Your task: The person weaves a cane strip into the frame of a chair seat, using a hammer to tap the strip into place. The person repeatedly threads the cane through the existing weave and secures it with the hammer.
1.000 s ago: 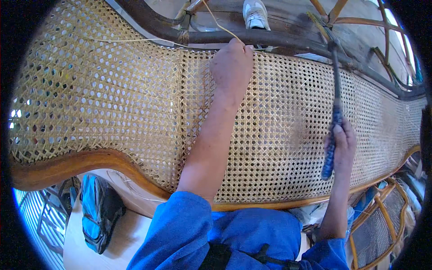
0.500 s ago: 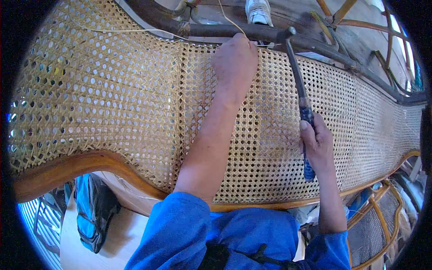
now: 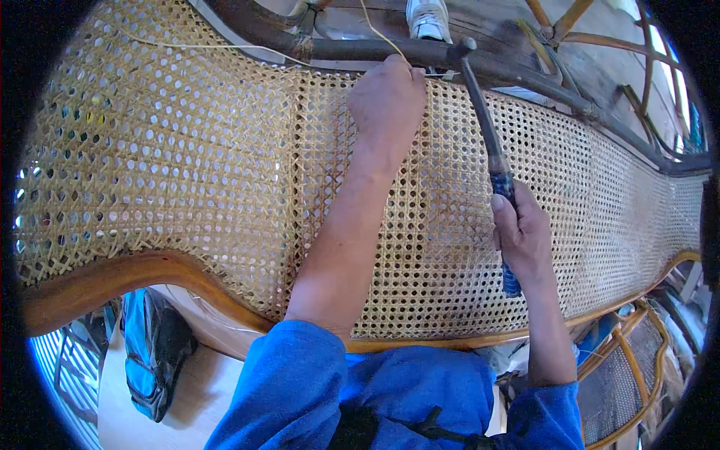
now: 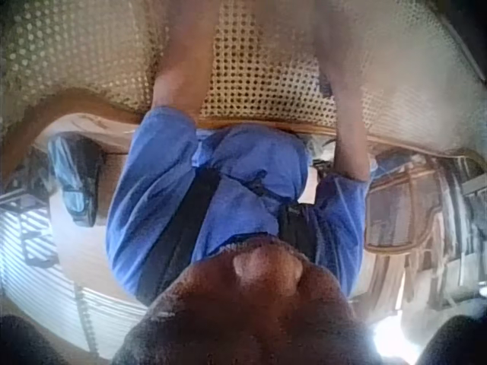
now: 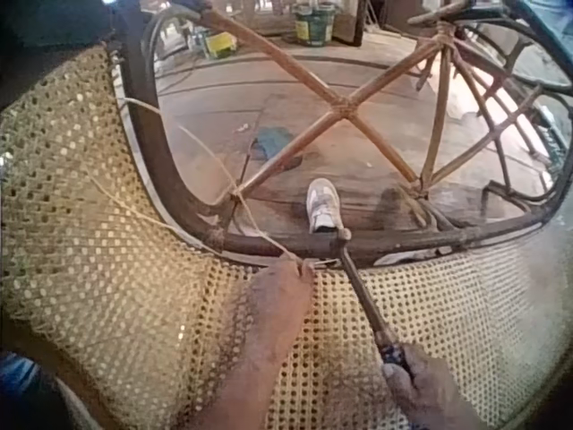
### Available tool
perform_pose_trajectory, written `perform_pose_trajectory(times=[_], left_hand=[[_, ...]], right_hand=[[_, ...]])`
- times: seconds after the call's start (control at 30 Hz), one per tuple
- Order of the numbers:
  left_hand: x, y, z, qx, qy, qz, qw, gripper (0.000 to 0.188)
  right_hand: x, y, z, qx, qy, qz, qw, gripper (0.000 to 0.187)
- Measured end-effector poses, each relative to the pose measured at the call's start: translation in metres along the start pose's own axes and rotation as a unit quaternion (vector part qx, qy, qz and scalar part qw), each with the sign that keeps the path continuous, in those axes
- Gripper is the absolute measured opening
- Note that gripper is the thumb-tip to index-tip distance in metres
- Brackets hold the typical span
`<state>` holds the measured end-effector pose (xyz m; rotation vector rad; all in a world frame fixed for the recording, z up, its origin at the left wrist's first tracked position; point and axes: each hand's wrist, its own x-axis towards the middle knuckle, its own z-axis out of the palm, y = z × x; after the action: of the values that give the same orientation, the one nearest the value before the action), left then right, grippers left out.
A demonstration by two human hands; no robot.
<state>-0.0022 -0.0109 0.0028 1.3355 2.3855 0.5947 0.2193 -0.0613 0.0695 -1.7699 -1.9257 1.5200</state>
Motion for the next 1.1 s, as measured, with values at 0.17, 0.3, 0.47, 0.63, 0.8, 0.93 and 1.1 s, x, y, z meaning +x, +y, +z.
perform_pose_trajectory(times=[0.17, 0.3, 0.47, 0.63, 0.8, 0.93, 1.1], left_hand=[[-0.001, 0.002, -0.003, 0.019, -0.014, -0.016, 1.0, 0.029], [0.002, 0.001, -0.002, 0.0, -0.014, -0.007, 1.0, 0.03], [0.002, 0.0, -0.003, -0.002, -0.018, -0.021, 1.0, 0.03], [0.0, -0.001, -0.006, -0.003, -0.023, 0.001, 1.0, 0.025], [0.002, -0.006, -0.001, -0.011, -0.011, 0.006, 1.0, 0.029], [0.001, -0.005, 0.001, -0.001, -0.02, -0.006, 1.0, 0.029], [0.001, -0.005, -0.003, -0.022, -0.029, -0.012, 0.999, 0.029]], right_hand=[[0.004, -0.026, -0.008, -0.07, -0.014, 0.014, 0.997, 0.026], [0.004, 0.001, -0.012, -0.035, 0.019, 0.05, 0.998, 0.024], [0.0, -0.014, -0.016, -0.024, 0.158, -0.071, 0.985, 0.027], [0.021, -0.034, -0.038, -0.103, -0.007, 0.045, 0.994, 0.027], [0.033, -0.046, -0.04, -0.263, -0.012, -0.009, 0.965, 0.03], [0.038, -0.065, -0.04, -0.277, -0.022, -0.028, 0.96, 0.033], [0.042, -0.062, -0.049, -0.311, -0.055, -0.006, 0.949, 0.037]])
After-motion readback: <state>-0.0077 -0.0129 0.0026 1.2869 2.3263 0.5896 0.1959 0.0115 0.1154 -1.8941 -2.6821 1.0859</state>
